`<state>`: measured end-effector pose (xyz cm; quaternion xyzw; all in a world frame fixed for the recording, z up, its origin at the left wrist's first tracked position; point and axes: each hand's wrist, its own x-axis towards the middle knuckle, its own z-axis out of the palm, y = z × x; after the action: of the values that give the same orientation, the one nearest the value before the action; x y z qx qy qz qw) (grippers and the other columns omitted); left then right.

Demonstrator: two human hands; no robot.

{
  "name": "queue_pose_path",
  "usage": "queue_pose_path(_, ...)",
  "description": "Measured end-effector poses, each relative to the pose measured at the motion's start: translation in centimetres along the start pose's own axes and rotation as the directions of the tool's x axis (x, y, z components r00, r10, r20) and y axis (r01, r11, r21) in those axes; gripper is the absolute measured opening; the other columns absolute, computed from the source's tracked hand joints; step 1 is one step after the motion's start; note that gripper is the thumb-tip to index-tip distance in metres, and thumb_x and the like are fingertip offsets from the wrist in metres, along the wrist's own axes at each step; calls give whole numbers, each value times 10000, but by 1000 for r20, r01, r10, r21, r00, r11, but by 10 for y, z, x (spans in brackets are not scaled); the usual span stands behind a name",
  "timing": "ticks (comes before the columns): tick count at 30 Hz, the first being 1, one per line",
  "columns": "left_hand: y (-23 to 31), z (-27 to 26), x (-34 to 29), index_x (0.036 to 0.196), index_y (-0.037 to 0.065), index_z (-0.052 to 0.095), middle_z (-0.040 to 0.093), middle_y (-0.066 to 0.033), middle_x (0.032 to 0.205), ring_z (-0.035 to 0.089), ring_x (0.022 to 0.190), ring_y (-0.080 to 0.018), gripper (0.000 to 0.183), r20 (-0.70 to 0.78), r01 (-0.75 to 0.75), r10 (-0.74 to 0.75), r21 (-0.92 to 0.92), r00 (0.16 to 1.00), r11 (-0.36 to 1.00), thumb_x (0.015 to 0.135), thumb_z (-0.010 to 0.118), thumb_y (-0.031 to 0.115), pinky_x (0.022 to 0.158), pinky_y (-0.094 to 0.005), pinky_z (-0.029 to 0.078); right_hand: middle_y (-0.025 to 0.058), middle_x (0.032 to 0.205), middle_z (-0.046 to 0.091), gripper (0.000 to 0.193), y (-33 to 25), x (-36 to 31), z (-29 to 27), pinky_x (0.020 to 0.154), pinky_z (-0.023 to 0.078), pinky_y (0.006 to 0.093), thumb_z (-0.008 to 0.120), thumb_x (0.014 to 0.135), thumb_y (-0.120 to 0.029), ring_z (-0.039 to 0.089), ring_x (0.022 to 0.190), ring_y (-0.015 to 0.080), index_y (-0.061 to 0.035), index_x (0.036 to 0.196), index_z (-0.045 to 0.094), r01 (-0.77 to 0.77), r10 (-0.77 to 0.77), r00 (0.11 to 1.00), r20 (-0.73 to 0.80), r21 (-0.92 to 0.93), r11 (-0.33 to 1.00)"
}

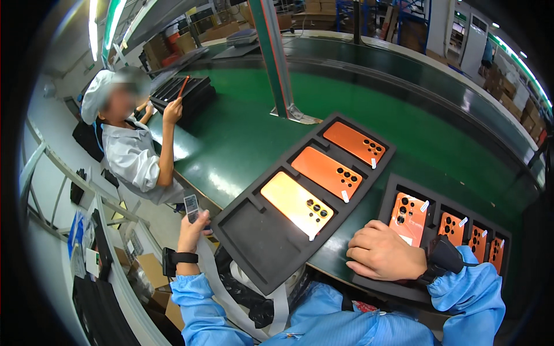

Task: Applying labels and regulatory stickers to the back of smartphones on a factory assembly line.

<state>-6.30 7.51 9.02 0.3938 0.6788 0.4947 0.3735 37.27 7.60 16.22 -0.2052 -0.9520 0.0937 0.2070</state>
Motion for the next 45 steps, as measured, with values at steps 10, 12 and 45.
queue_pose_path(10, -27, 25, -9, 965, 85, 505, 516, 6, 892, 506, 831, -119, 319, -26, 16, -25, -330, 999, 944, 739, 723, 140, 778, -262, 416, 60, 689, 498, 253, 3, -3, 12, 824, 357, 367, 546, 825, -274, 519, 725, 215, -69, 678, 542, -71, 71, 997, 4, -2, 997)
queue_pose_path(12, -23, 41, -15, 891, 105, 499, 506, 25, 809, 520, 727, -99, 249, -137, -22, -36, -401, 990, 916, 752, 705, 85, 690, -254, 454, 47, 726, 472, 142, -4, -1, 7, 757, 385, 344, 580, 785, -194, 501, 737, 193, -62, 798, 531, 1, 0, 1000, 1, -104, 995)
queue_pose_path(45, 45, 106, -223, 1187, 6, 474, 548, -152, 1160, 563, 1008, -282, 552, 220, 109, 133, -818, 966, 565, 814, 567, 401, 902, -422, 443, 67, 1036, 553, 370, -118, 12, 3, 804, 447, 247, 646, 826, -143, 521, 958, 131, 14, 1123, 491, 159, 758, 645, 94, 954, -254)
